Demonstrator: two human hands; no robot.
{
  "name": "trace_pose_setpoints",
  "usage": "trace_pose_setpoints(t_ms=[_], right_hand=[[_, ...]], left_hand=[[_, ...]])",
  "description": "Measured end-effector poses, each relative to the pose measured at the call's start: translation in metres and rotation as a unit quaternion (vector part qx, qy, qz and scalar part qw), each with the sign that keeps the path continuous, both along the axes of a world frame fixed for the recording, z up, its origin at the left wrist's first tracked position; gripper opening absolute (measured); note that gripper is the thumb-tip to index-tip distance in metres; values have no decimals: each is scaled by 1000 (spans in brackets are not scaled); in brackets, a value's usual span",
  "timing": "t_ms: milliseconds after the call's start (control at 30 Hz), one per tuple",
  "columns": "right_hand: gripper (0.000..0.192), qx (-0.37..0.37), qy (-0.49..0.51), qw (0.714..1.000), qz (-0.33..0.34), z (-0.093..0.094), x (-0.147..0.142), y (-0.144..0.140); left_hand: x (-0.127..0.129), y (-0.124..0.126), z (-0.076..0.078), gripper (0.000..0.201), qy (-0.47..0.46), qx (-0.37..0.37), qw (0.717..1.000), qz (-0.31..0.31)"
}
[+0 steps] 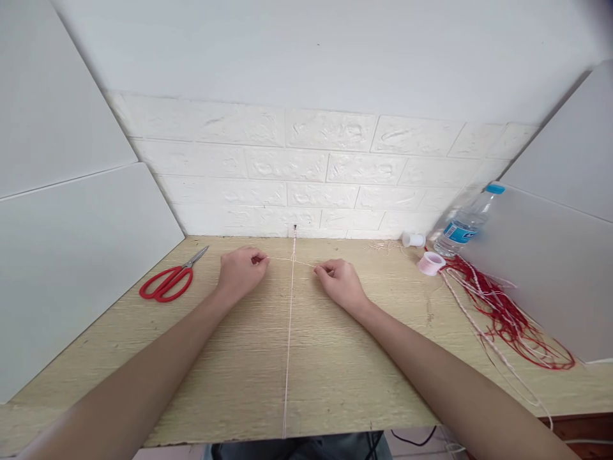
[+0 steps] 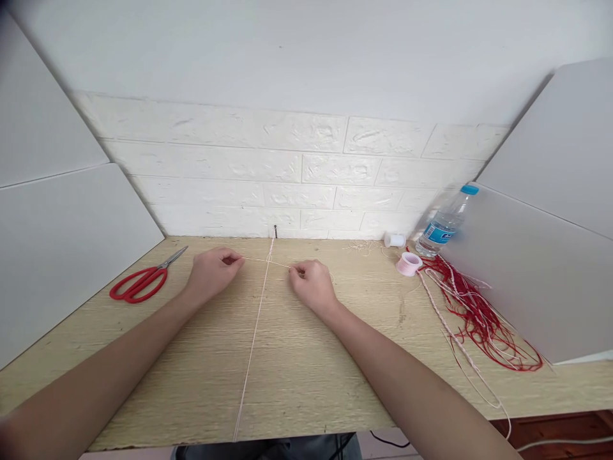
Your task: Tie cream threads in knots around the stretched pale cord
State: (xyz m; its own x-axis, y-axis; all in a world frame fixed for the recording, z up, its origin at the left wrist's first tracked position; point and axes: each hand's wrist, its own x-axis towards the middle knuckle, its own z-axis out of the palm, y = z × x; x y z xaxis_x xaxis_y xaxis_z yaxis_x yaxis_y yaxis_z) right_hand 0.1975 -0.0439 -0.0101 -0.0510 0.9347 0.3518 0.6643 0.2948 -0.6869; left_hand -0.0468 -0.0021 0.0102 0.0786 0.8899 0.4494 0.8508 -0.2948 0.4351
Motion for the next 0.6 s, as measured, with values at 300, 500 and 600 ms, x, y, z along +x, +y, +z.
trace_pose_setpoints(t_ms=[300, 500, 600], right_hand=[[27, -47, 35, 996, -62, 0, 6, 6], [30, -45, 28, 997, -61, -1, 7, 8], [31, -44, 27, 996, -67, -1, 9, 10]], left_hand=[[-3, 1, 4, 18, 24, -28, 999, 32], [-6, 2, 4, 21, 32, -32, 998, 33], [-7, 2, 4, 23, 34, -38, 998, 39]])
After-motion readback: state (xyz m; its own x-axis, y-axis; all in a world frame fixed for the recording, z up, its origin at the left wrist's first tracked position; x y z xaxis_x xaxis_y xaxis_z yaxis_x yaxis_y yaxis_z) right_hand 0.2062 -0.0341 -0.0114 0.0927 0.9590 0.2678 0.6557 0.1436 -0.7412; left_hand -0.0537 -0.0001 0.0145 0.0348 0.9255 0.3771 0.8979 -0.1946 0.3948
